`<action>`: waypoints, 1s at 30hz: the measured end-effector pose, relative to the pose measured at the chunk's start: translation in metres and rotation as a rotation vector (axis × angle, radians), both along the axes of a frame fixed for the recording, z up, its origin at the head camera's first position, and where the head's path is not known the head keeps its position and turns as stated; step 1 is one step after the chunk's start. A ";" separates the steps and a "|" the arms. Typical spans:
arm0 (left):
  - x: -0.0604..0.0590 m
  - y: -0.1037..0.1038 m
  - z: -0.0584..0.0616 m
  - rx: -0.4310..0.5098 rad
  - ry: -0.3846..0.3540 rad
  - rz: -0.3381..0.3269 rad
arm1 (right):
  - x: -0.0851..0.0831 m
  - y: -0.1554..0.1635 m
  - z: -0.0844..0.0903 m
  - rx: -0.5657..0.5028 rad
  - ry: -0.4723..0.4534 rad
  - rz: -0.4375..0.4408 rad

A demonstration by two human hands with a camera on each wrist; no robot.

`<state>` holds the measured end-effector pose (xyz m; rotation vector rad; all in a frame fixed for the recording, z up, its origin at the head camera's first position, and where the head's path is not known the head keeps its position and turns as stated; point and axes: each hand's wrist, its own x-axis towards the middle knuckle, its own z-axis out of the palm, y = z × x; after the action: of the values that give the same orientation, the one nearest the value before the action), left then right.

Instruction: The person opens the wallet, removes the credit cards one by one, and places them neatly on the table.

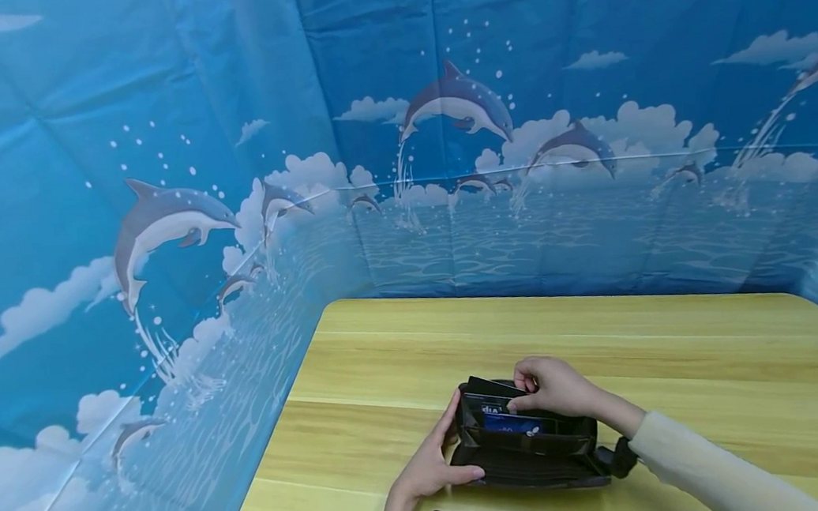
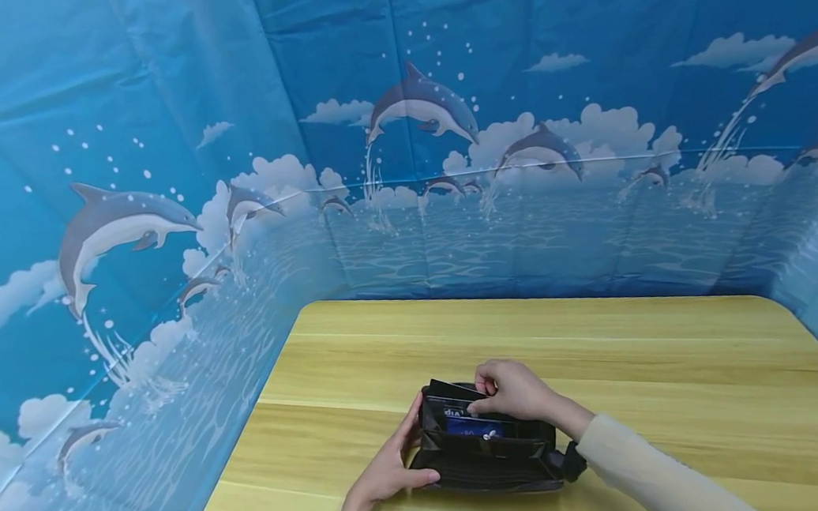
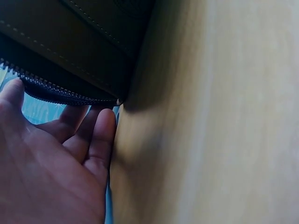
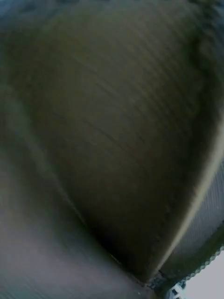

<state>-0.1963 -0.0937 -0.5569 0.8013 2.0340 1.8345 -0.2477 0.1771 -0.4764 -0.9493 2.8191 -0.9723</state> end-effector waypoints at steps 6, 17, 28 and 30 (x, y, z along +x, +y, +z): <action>0.008 0.001 0.022 0.022 -0.035 -0.024 | -0.003 0.000 0.000 -0.012 -0.069 -0.010; 0.009 0.001 0.020 0.019 -0.032 -0.028 | -0.002 0.002 -0.004 -0.093 -0.117 0.004; 0.007 0.000 0.020 0.011 -0.041 -0.023 | -0.003 0.004 -0.005 -0.165 -0.174 -0.022; 0.007 0.000 0.020 0.016 -0.034 -0.021 | -0.004 0.004 -0.004 -0.161 -0.184 -0.023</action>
<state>-0.1892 -0.0940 -0.5371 0.7875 1.9849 1.8425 -0.2519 0.1809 -0.4808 -0.7946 2.6382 -1.2368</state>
